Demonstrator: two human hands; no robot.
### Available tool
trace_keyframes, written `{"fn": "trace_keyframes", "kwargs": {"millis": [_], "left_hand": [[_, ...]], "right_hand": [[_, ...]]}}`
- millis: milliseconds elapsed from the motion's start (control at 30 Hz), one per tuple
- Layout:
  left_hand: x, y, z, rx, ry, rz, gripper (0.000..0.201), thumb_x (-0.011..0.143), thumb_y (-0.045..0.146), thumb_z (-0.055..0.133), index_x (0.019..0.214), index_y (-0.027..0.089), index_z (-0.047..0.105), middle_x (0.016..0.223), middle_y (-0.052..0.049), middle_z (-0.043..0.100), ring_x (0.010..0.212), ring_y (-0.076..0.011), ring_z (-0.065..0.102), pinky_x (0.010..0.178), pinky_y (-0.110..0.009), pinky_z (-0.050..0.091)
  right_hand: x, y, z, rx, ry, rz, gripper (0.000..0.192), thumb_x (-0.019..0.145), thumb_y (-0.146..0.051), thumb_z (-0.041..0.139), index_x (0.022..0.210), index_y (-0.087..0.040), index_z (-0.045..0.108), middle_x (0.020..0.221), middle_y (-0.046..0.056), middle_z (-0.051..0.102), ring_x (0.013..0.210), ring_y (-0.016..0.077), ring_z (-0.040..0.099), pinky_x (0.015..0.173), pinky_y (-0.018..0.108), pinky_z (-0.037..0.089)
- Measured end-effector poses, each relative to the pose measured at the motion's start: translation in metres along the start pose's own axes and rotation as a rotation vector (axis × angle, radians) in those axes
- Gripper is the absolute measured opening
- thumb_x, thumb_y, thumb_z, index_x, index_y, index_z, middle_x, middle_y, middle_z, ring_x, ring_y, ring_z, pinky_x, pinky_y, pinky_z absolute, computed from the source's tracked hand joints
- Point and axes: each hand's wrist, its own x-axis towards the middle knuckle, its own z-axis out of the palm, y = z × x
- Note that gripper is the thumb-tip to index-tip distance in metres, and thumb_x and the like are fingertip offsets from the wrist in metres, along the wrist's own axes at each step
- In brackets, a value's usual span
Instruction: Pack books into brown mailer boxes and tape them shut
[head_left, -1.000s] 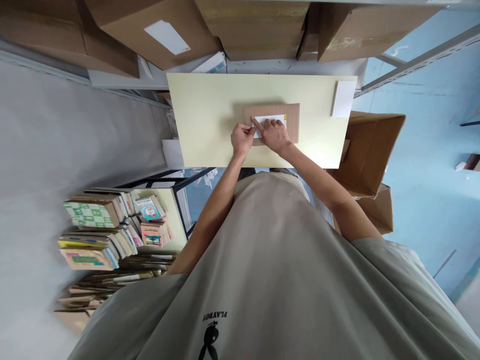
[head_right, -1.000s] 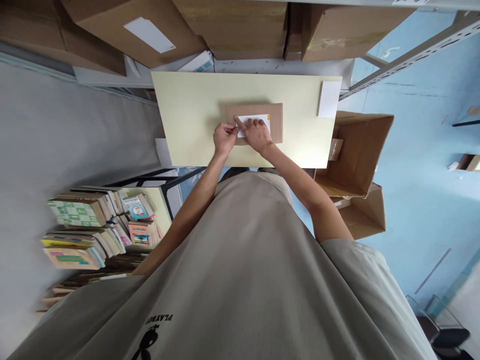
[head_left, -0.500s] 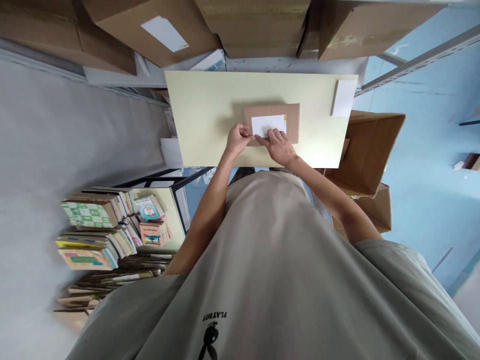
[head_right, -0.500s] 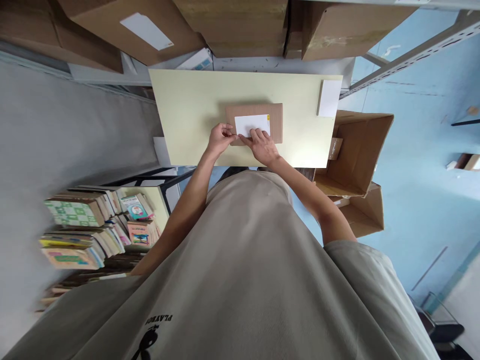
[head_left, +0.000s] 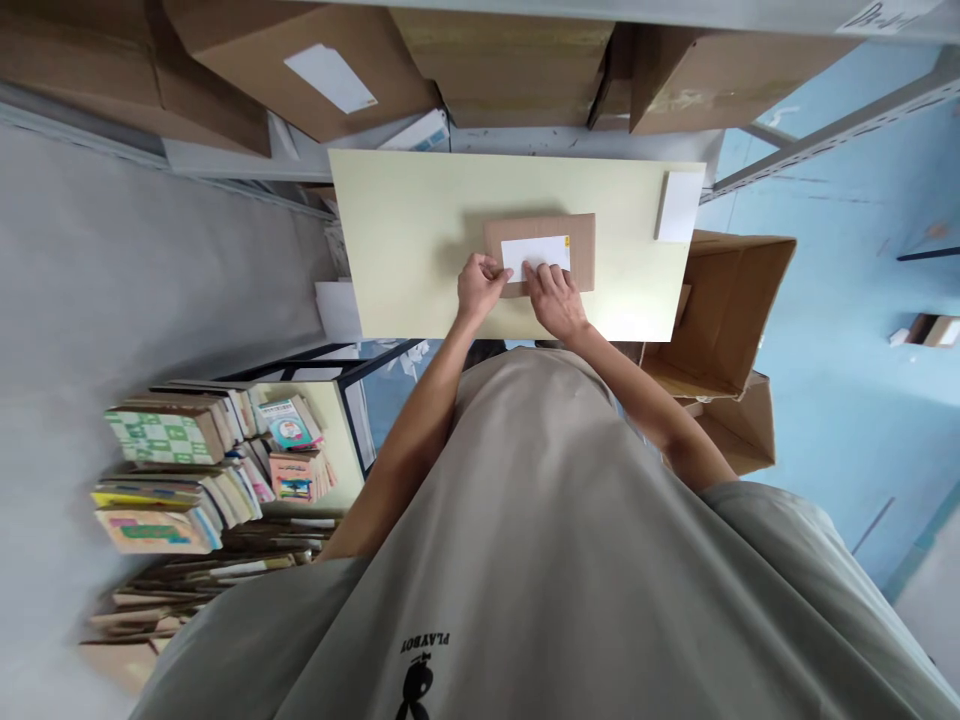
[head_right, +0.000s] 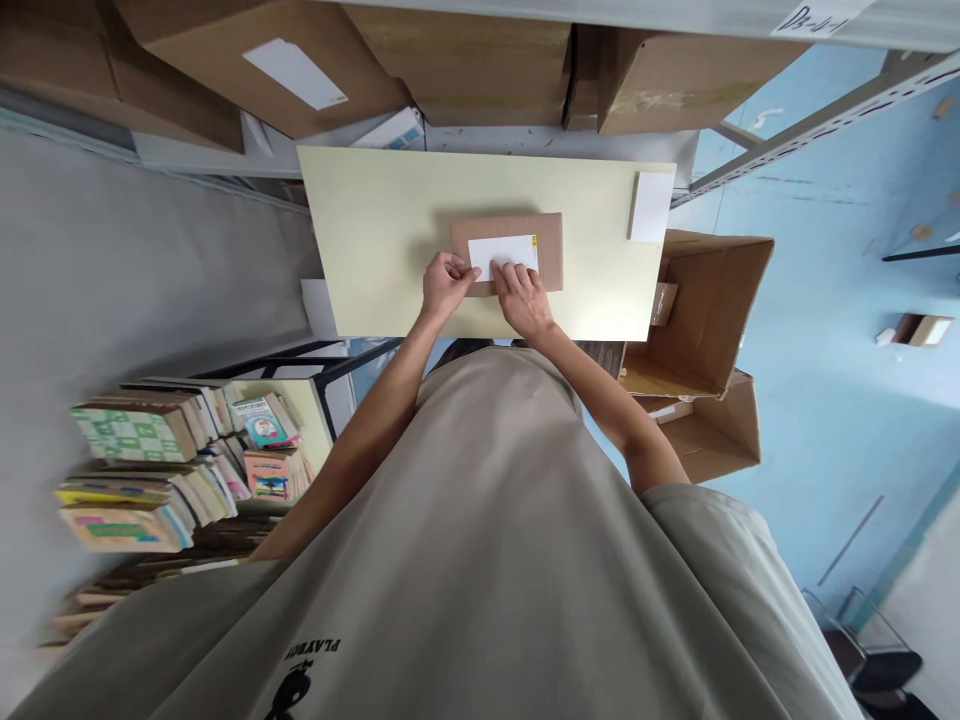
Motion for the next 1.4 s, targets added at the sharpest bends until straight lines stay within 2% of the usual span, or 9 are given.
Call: {"fn": "trace_keyframes", "kwargs": {"millis": [133,267,433,600,767,900,1100,1200,1400], "left_hand": [[0.003,-0.006,-0.001,-0.051,-0.011,0.007,0.026,0.093,0.015,0.092,0.106,0.023,0.071,0.083,0.001,0.07,0.087,-0.0203,0.074,0.092,-0.032,0.06],[-0.002,-0.03,-0.017,-0.16,-0.023,-0.053,0.015,0.101,0.017,0.078,0.116,0.021,0.076,0.11,-0.01,0.085,0.098,-0.0212,0.08,0.098,-0.034,0.065],[-0.024,-0.056,-0.02,-0.155,-0.17,-0.136,0.058,0.089,0.01,0.074,0.145,0.019,0.08,0.155,-0.018,0.081,0.123,-0.0295,0.085,0.118,-0.048,0.067],[-0.038,-0.042,-0.022,-0.143,-0.218,0.011,0.042,0.091,0.022,0.083,0.132,0.02,0.09,0.164,-0.015,0.078,0.152,-0.0369,0.076,0.13,-0.053,0.061],[-0.042,-0.01,-0.06,-0.122,-0.053,0.118,0.037,0.106,0.053,0.08,0.117,0.02,0.094,0.12,-0.009,0.093,0.119,-0.0305,0.086,0.104,-0.036,0.067],[-0.042,0.003,-0.077,0.036,-0.054,0.079,0.038,0.107,0.053,0.08,0.092,0.02,0.09,0.086,-0.003,0.085,0.096,-0.0248,0.082,0.084,-0.029,0.057],[-0.039,0.003,-0.077,0.044,-0.1,0.046,0.019,0.103,0.042,0.083,0.096,0.024,0.084,0.099,-0.008,0.089,0.102,-0.0278,0.082,0.091,-0.032,0.057],[-0.036,0.006,-0.08,0.097,-0.123,0.055,0.034,0.104,0.05,0.084,0.083,0.025,0.074,0.082,-0.005,0.08,0.093,-0.0257,0.078,0.083,-0.03,0.052],[-0.043,0.015,-0.089,0.237,-0.281,0.086,0.052,0.097,0.056,0.084,0.065,0.024,0.056,0.066,0.0,0.062,0.073,-0.0195,0.059,0.069,-0.031,0.034]], "right_hand": [[-0.002,0.025,-0.006,0.062,0.099,0.111,0.067,0.122,-0.03,0.035,0.186,-0.011,0.046,0.173,0.031,0.058,0.16,0.0501,0.052,0.133,0.078,0.046],[-0.03,0.085,-0.002,0.21,0.298,0.299,0.064,0.124,-0.038,0.032,0.182,-0.017,0.051,0.178,0.027,0.053,0.168,0.0468,0.049,0.136,0.079,0.046],[-0.056,0.128,0.024,0.604,0.259,0.465,0.064,0.116,-0.052,0.053,0.17,-0.019,0.062,0.171,0.027,0.063,0.158,0.0404,0.064,0.131,0.071,0.056],[-0.055,0.099,0.025,0.783,0.317,0.45,0.067,0.102,-0.078,0.076,0.139,-0.022,0.084,0.153,0.021,0.077,0.137,0.0354,0.076,0.126,0.058,0.062],[-0.064,0.064,-0.012,0.708,0.494,0.469,0.078,0.103,-0.096,0.067,0.105,-0.021,0.09,0.105,0.013,0.081,0.096,0.0276,0.079,0.094,0.044,0.068],[-0.064,0.047,-0.024,0.554,0.458,0.545,0.088,0.106,-0.1,0.054,0.08,-0.021,0.083,0.085,0.013,0.078,0.085,0.0283,0.076,0.083,0.043,0.064],[-0.061,0.046,-0.015,0.612,0.37,0.607,0.093,0.099,-0.105,0.062,0.111,-0.017,0.089,0.114,0.023,0.089,0.104,0.0359,0.085,0.097,0.05,0.07],[-0.062,0.037,-0.013,0.708,0.407,0.65,0.097,0.095,-0.104,0.068,0.129,-0.015,0.085,0.13,0.025,0.088,0.116,0.0379,0.086,0.098,0.05,0.071],[-0.077,-0.009,-0.012,0.757,0.473,0.653,0.092,0.092,-0.105,0.067,0.105,-0.016,0.088,0.113,0.02,0.09,0.108,0.0388,0.086,0.092,0.046,0.07]]}}
